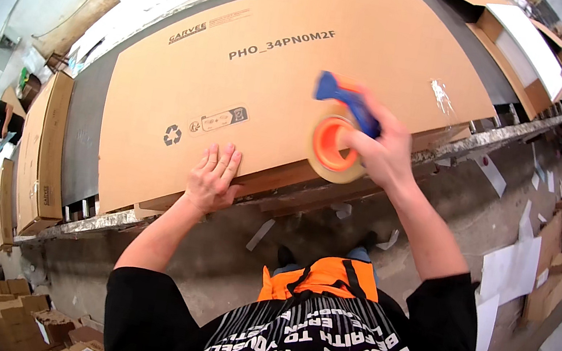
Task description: The person packs furniture components into cardboard boxes by placing foam protective layers, closing the box flaps, and securing the edges using a hand-held tape dispenser. The person repeats this process for multiple boxes on a conveyor line, ensuring each is sealed with tape.
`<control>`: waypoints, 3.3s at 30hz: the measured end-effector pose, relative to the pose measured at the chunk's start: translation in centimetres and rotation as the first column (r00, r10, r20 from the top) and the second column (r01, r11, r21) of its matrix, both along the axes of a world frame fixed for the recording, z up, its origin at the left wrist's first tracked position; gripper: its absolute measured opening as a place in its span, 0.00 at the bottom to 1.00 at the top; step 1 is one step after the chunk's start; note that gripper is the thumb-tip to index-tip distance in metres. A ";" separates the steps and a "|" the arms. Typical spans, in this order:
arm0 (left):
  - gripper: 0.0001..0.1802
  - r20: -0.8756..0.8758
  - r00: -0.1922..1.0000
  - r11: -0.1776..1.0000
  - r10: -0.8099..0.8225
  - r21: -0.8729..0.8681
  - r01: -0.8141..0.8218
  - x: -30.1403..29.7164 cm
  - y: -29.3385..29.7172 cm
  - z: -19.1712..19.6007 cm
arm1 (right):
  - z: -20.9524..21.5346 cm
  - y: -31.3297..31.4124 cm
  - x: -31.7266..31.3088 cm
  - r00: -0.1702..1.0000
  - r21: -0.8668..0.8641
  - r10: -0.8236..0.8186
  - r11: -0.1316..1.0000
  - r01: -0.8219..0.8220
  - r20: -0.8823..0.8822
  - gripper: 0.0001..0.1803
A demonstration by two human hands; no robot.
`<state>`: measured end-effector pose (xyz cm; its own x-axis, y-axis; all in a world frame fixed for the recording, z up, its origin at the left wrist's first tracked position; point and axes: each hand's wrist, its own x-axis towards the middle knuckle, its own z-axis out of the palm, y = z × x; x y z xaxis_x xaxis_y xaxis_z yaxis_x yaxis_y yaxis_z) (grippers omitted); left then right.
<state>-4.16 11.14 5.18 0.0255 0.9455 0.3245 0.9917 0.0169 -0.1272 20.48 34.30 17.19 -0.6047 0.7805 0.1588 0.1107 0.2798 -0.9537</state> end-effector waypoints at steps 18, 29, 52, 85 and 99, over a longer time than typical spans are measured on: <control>0.39 0.111 0.993 0.997 0.037 0.059 -0.044 -0.3 -1.3 -0.6 | 1.2 -3.0 -4.4 0.158 -0.035 0.166 0.789 -0.613 0.973 0.26; 0.39 0.008 1.000 0.997 -0.008 0.071 0.007 0.0 -1.2 -0.2 | -7.8 -7.6 -4.9 0.302 0.069 0.115 0.841 -0.537 0.946 0.14; 0.28 0.266 0.962 0.943 -0.067 0.332 -0.026 -12.6 -17.9 -3.0 | 5.6 -23.6 -28.1 0.688 0.545 -0.122 0.715 -0.439 0.715 0.25; 0.41 0.953 0.281 0.993 -0.110 0.120 -0.017 -14.4 -22.2 1.4 | -6.1 -32.4 -16.6 0.905 -0.733 0.157 0.540 -0.414 -0.396 0.32; 0.09 0.877 0.457 0.968 -0.151 0.226 -0.113 -14.5 -21.8 -0.8 | -5.8 -34.0 -18.7 0.903 -0.720 0.240 0.545 -0.429 -0.356 0.35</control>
